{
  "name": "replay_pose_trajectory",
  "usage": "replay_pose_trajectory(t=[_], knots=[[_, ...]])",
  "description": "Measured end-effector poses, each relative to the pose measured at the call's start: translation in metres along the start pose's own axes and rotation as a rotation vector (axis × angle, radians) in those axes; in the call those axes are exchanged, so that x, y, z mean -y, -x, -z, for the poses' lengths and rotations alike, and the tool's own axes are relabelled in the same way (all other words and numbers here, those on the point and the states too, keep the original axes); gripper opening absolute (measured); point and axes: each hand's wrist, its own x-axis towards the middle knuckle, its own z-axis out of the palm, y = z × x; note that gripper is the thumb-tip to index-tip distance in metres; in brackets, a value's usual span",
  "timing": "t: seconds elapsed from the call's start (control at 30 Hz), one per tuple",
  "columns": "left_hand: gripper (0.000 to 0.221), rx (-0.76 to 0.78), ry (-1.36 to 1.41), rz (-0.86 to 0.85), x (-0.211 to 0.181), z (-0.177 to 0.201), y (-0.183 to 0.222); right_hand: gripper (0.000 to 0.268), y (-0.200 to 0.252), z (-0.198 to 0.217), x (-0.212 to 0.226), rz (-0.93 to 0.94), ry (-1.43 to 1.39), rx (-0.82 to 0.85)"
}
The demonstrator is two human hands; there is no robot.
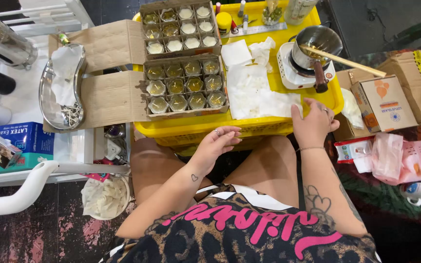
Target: Cleaning excess wax from the rims and sides of small glass candle jars using a paper towel.
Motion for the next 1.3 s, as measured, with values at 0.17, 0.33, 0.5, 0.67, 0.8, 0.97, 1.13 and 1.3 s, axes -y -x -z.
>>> replay_pose_trajectory(t=[0.17, 0.33, 0.5, 0.67, 0.8, 0.97, 1.13, 1.3], knots=[[0.03, 0.04, 0.02, -0.001, -0.003, -0.003, 0.01, 0.051, -0.015, 0.009, 0.021, -0.246, -0.079, 0.222], [0.032, 0.029, -0.002, 0.016, -0.013, 0.0, 0.024, 0.049, -0.003, -0.012, 0.005, -0.366, -0.788, 0.114], [0.038, 0.058, 0.052, 0.067, -0.008, 0.004, 0.015, 0.058, 0.036, -0.013, 0.022, -0.241, -1.326, 0.005], [0.052, 0.208, 0.334, 0.123, -0.013, -0.022, -0.003, 0.056, 0.057, 0.045, 0.086, -0.065, -1.364, 0.067], [0.068, 0.463, 0.927, -0.013, 0.025, -0.024, -0.038, 0.048, 0.078, 0.06, 0.112, 0.141, -0.863, 0.362], [0.086, 0.603, 0.949, -0.092, -0.029, -0.044, 0.015, 0.042, 0.081, 0.098, 0.14, 0.865, -0.615, 0.139], [0.075, 0.438, 0.898, -0.064, -0.051, -0.042, 0.038, 0.045, 0.091, 0.105, 0.129, 1.03, -0.667, 0.25], [0.067, 0.416, 0.751, -0.151, -0.036, -0.025, 0.03, 0.05, 0.105, 0.097, 0.128, 0.485, -1.117, 0.061]])
